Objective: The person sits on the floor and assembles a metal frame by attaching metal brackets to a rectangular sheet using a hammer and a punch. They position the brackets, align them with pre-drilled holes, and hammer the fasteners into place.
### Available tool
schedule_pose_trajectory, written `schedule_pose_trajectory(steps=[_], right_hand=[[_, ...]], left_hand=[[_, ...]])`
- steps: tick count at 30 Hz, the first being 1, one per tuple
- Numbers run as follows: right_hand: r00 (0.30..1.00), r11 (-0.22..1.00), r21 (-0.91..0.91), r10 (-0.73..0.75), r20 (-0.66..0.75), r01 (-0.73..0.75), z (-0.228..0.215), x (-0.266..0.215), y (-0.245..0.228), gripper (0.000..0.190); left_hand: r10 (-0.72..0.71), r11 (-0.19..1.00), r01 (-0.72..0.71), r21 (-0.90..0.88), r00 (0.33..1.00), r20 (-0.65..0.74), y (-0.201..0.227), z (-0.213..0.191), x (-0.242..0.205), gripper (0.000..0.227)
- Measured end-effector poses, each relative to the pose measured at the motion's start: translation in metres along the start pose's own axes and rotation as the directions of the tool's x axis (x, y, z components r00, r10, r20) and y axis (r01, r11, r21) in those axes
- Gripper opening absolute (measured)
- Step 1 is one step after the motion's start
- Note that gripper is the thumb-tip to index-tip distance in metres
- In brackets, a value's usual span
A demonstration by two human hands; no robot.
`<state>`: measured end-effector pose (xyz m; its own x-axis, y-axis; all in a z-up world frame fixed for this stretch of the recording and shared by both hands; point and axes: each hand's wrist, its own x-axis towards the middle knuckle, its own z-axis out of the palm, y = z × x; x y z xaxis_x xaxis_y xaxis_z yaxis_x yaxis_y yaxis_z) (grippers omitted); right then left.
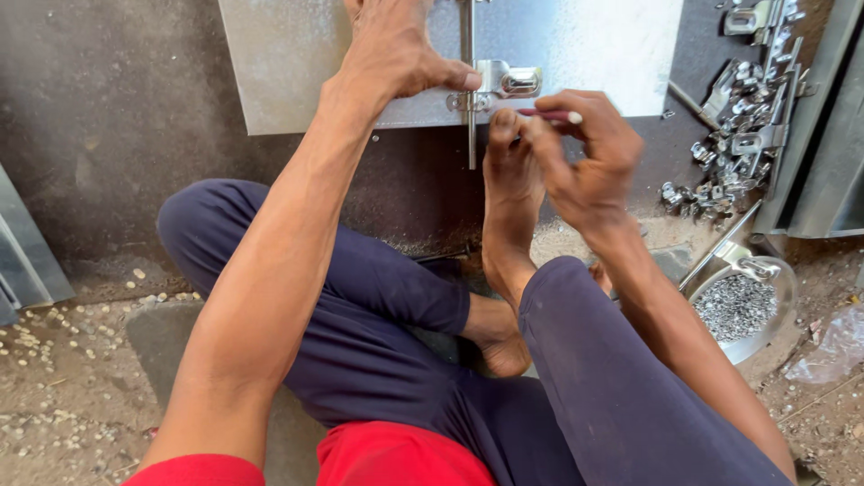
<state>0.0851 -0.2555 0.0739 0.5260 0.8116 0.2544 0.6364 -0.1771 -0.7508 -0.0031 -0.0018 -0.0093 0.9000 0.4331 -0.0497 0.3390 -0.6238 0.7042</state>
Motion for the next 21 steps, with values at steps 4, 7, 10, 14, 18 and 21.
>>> schedule_pose_trajectory(steps=[4, 7, 10, 14, 18, 21], right_hand=[[0.998, 0.997, -0.052, -0.063, 0.01, 0.064, 0.021, 0.007, 0.002, 0.011], [0.997, 0.996, -0.051, -0.068, 0.024, 0.069, 0.026, 0.01, 0.002, 0.012], [0.996, 0.994, -0.068, -0.079, 0.052, 0.082, 0.03, 0.013, 0.002, 0.014], [0.993, 0.987, -0.123, -0.097, 0.073, 0.105, 0.031, 0.014, 0.001, 0.016], [0.99, 0.988, -0.119, -0.089, 0.107, 0.102, 0.031, 0.018, 0.002, 0.016], [0.988, 0.986, -0.122, -0.099, 0.119, 0.113, 0.029, 0.018, 0.004, 0.015]], left_hand=[[-0.045, 0.999, 0.045, -0.022, 0.999, -0.001, 0.001, 0.007, 0.003, 0.097], [-0.063, 0.998, 0.064, 0.013, 0.997, -0.045, 0.001, 0.011, 0.004, 0.098], [-0.05, 0.998, 0.052, 0.035, 0.997, -0.06, -0.001, 0.011, 0.003, 0.094], [-0.089, 0.996, 0.089, -0.007, 0.996, -0.016, -0.004, 0.015, 0.004, 0.083], [-0.052, 0.998, 0.053, 0.015, 0.996, -0.075, -0.005, 0.017, 0.005, 0.084], [-0.045, 0.999, 0.045, -0.004, 0.994, -0.102, -0.002, 0.017, 0.005, 0.083]])
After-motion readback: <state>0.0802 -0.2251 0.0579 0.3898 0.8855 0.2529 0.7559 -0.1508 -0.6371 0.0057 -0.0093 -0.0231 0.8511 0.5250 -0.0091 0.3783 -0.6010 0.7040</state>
